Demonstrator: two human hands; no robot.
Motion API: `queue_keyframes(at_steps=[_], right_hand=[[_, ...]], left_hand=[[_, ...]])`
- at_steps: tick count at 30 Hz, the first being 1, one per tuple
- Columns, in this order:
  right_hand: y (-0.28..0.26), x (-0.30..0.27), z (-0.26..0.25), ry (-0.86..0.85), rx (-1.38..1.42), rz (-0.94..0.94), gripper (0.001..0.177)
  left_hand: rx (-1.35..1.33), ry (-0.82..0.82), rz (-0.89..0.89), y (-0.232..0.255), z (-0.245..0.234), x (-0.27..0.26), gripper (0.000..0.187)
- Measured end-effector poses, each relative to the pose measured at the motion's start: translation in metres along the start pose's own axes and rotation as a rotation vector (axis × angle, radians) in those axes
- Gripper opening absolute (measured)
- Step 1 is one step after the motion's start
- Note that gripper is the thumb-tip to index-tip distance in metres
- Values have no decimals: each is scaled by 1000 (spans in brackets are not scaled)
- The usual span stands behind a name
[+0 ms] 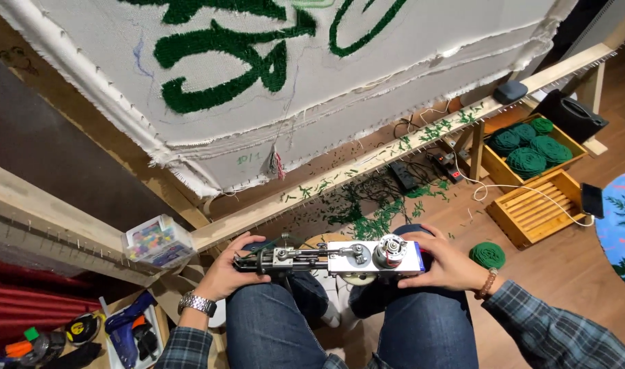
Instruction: Using a tufting gun to apply green yarn to a canvas following a pre-drawn pattern on a frame.
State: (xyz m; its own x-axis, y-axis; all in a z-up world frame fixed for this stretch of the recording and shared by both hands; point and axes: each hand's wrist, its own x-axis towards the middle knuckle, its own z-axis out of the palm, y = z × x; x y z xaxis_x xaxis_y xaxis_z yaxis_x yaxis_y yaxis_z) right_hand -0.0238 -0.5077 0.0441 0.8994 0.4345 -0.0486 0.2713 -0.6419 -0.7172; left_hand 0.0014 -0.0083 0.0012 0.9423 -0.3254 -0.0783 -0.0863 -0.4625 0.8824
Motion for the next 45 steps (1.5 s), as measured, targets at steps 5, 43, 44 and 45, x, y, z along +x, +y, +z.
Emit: queue_keyframes(at_steps=[5, 43, 44, 45], right_hand=[[10, 1, -1, -61, 40, 152, 84], [-86, 6, -101, 756, 1068, -30, 70], [-92, 5, -106, 755, 1047, -11, 74], [-98, 3, -112, 753, 1026, 9, 78]], left_hand=[[58, -9, 23, 2, 0, 0, 38], [-841, 256, 9, 84, 144, 237, 44], [-768, 306, -88, 109, 138, 230, 41], [-695, 353, -186, 134, 133, 222, 41]])
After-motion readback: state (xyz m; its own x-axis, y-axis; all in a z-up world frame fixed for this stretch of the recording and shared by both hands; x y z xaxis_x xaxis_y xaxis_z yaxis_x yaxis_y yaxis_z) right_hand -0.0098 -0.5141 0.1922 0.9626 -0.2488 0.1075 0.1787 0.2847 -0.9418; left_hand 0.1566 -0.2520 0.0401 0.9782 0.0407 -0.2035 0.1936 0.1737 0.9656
